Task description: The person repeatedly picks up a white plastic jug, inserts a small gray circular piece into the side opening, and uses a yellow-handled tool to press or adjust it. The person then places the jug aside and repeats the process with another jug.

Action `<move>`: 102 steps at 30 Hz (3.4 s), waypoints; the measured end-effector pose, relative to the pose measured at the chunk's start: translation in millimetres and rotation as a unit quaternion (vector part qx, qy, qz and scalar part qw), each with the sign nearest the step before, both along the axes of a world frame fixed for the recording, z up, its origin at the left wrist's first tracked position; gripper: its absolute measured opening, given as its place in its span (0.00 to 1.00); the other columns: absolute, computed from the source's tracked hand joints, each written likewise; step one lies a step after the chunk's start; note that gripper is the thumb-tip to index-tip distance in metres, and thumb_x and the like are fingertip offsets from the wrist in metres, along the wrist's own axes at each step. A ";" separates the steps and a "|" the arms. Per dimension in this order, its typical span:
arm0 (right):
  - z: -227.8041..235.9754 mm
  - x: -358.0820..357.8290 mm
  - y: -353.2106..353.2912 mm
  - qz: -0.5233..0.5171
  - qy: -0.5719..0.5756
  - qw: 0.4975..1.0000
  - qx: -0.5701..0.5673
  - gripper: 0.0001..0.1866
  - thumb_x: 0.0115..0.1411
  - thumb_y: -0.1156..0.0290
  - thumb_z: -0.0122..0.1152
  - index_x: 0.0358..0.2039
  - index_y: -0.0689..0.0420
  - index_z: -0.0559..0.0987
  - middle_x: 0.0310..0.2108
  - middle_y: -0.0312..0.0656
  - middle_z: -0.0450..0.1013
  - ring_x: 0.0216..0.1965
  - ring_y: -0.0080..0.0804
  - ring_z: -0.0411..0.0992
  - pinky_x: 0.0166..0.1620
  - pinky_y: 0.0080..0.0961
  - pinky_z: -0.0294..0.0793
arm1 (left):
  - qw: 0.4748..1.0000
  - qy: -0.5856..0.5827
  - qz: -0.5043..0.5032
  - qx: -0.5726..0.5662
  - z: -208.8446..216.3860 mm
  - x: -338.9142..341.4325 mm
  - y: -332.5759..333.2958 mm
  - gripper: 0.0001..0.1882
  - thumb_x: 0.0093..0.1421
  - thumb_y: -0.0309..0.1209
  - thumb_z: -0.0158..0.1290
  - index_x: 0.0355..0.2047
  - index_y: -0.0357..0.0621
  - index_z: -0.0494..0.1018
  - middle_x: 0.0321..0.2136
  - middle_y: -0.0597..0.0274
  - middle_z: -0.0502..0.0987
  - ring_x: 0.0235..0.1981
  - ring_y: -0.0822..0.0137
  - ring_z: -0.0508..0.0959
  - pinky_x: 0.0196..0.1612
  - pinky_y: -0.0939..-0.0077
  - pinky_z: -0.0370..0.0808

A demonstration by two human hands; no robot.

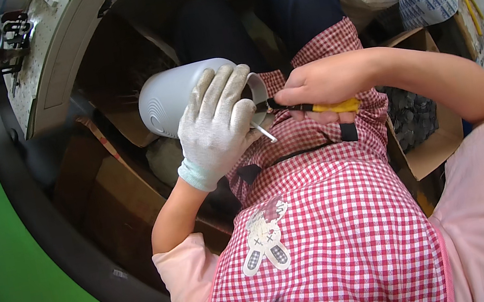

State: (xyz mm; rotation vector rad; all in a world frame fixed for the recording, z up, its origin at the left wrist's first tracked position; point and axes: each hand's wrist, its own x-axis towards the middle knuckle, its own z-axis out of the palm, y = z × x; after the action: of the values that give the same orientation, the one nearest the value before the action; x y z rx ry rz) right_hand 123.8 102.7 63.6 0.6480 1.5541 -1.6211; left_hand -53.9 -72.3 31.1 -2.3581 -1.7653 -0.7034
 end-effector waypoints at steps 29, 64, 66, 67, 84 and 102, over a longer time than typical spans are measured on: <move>-121.8 89.0 322.3 -0.223 0.251 0.638 0.693 0.13 0.67 0.59 0.61 0.39 0.56 0.82 0.39 0.52 0.79 0.41 0.56 0.78 0.43 0.46 0.77 | 0.850 -0.040 0.447 0.275 52.5 -130.7 -20.3 0.34 0.66 0.49 0.61 0.57 0.28 0.71 0.55 0.43 0.77 0.56 0.52 0.78 0.64 0.57 0.71; 57.4 -40.3 -15.6 0.051 0.507 0.604 0.613 0.15 0.50 0.74 0.68 0.40 0.62 0.84 0.43 0.52 0.81 0.34 0.36 0.83 0.34 0.31 0.84 | 0.970 -0.179 0.116 0.117 51.7 -10.9 50.1 0.58 0.39 0.41 0.77 0.68 0.31 0.63 0.56 0.53 0.79 0.58 0.49 0.77 0.63 0.55 0.70; 56.5 -44.2 -13.4 0.078 0.515 0.580 0.626 0.17 0.50 0.73 0.68 0.42 0.59 0.85 0.41 0.46 0.82 0.33 0.35 0.83 0.36 0.31 0.84 | 0.964 -0.207 0.126 0.107 49.8 -11.7 48.5 0.57 0.38 0.41 0.77 0.67 0.31 0.64 0.57 0.53 0.79 0.58 0.50 0.77 0.64 0.55 0.70; 58.2 -46.8 -9.3 0.106 0.507 0.589 0.620 0.19 0.50 0.72 0.67 0.45 0.58 0.85 0.42 0.43 0.82 0.34 0.35 0.83 0.36 0.30 0.84 | 0.965 -0.209 0.123 0.103 49.1 -11.8 47.6 0.58 0.38 0.42 0.77 0.67 0.32 0.64 0.57 0.53 0.79 0.58 0.50 0.77 0.64 0.55 0.70; 59.1 -40.7 10.1 -0.053 0.565 0.696 0.440 0.14 0.52 0.80 0.66 0.41 0.56 0.79 0.41 0.43 0.80 0.39 0.45 0.82 0.39 0.32 0.83 | 0.960 -0.249 0.092 0.089 47.6 -22.5 59.3 0.56 0.39 0.39 0.77 0.67 0.32 0.64 0.52 0.54 0.81 0.53 0.53 0.81 0.62 0.54 0.71; 71.4 -29.9 26.2 0.171 0.457 0.730 0.479 0.09 0.51 0.71 0.68 0.34 0.58 0.85 0.33 0.43 0.82 0.33 0.40 0.82 0.38 0.35 0.82 | 0.973 -0.192 0.078 0.097 45.7 2.6 59.1 0.56 0.42 0.43 0.76 0.67 0.30 0.64 0.56 0.54 0.80 0.56 0.54 0.80 0.65 0.56 0.69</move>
State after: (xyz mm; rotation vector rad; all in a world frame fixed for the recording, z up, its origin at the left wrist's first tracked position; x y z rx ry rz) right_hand 94.0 128.9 135.0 -0.0713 3.0755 -0.7013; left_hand -51.3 -13.2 76.8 -2.0309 -1.8893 -1.3115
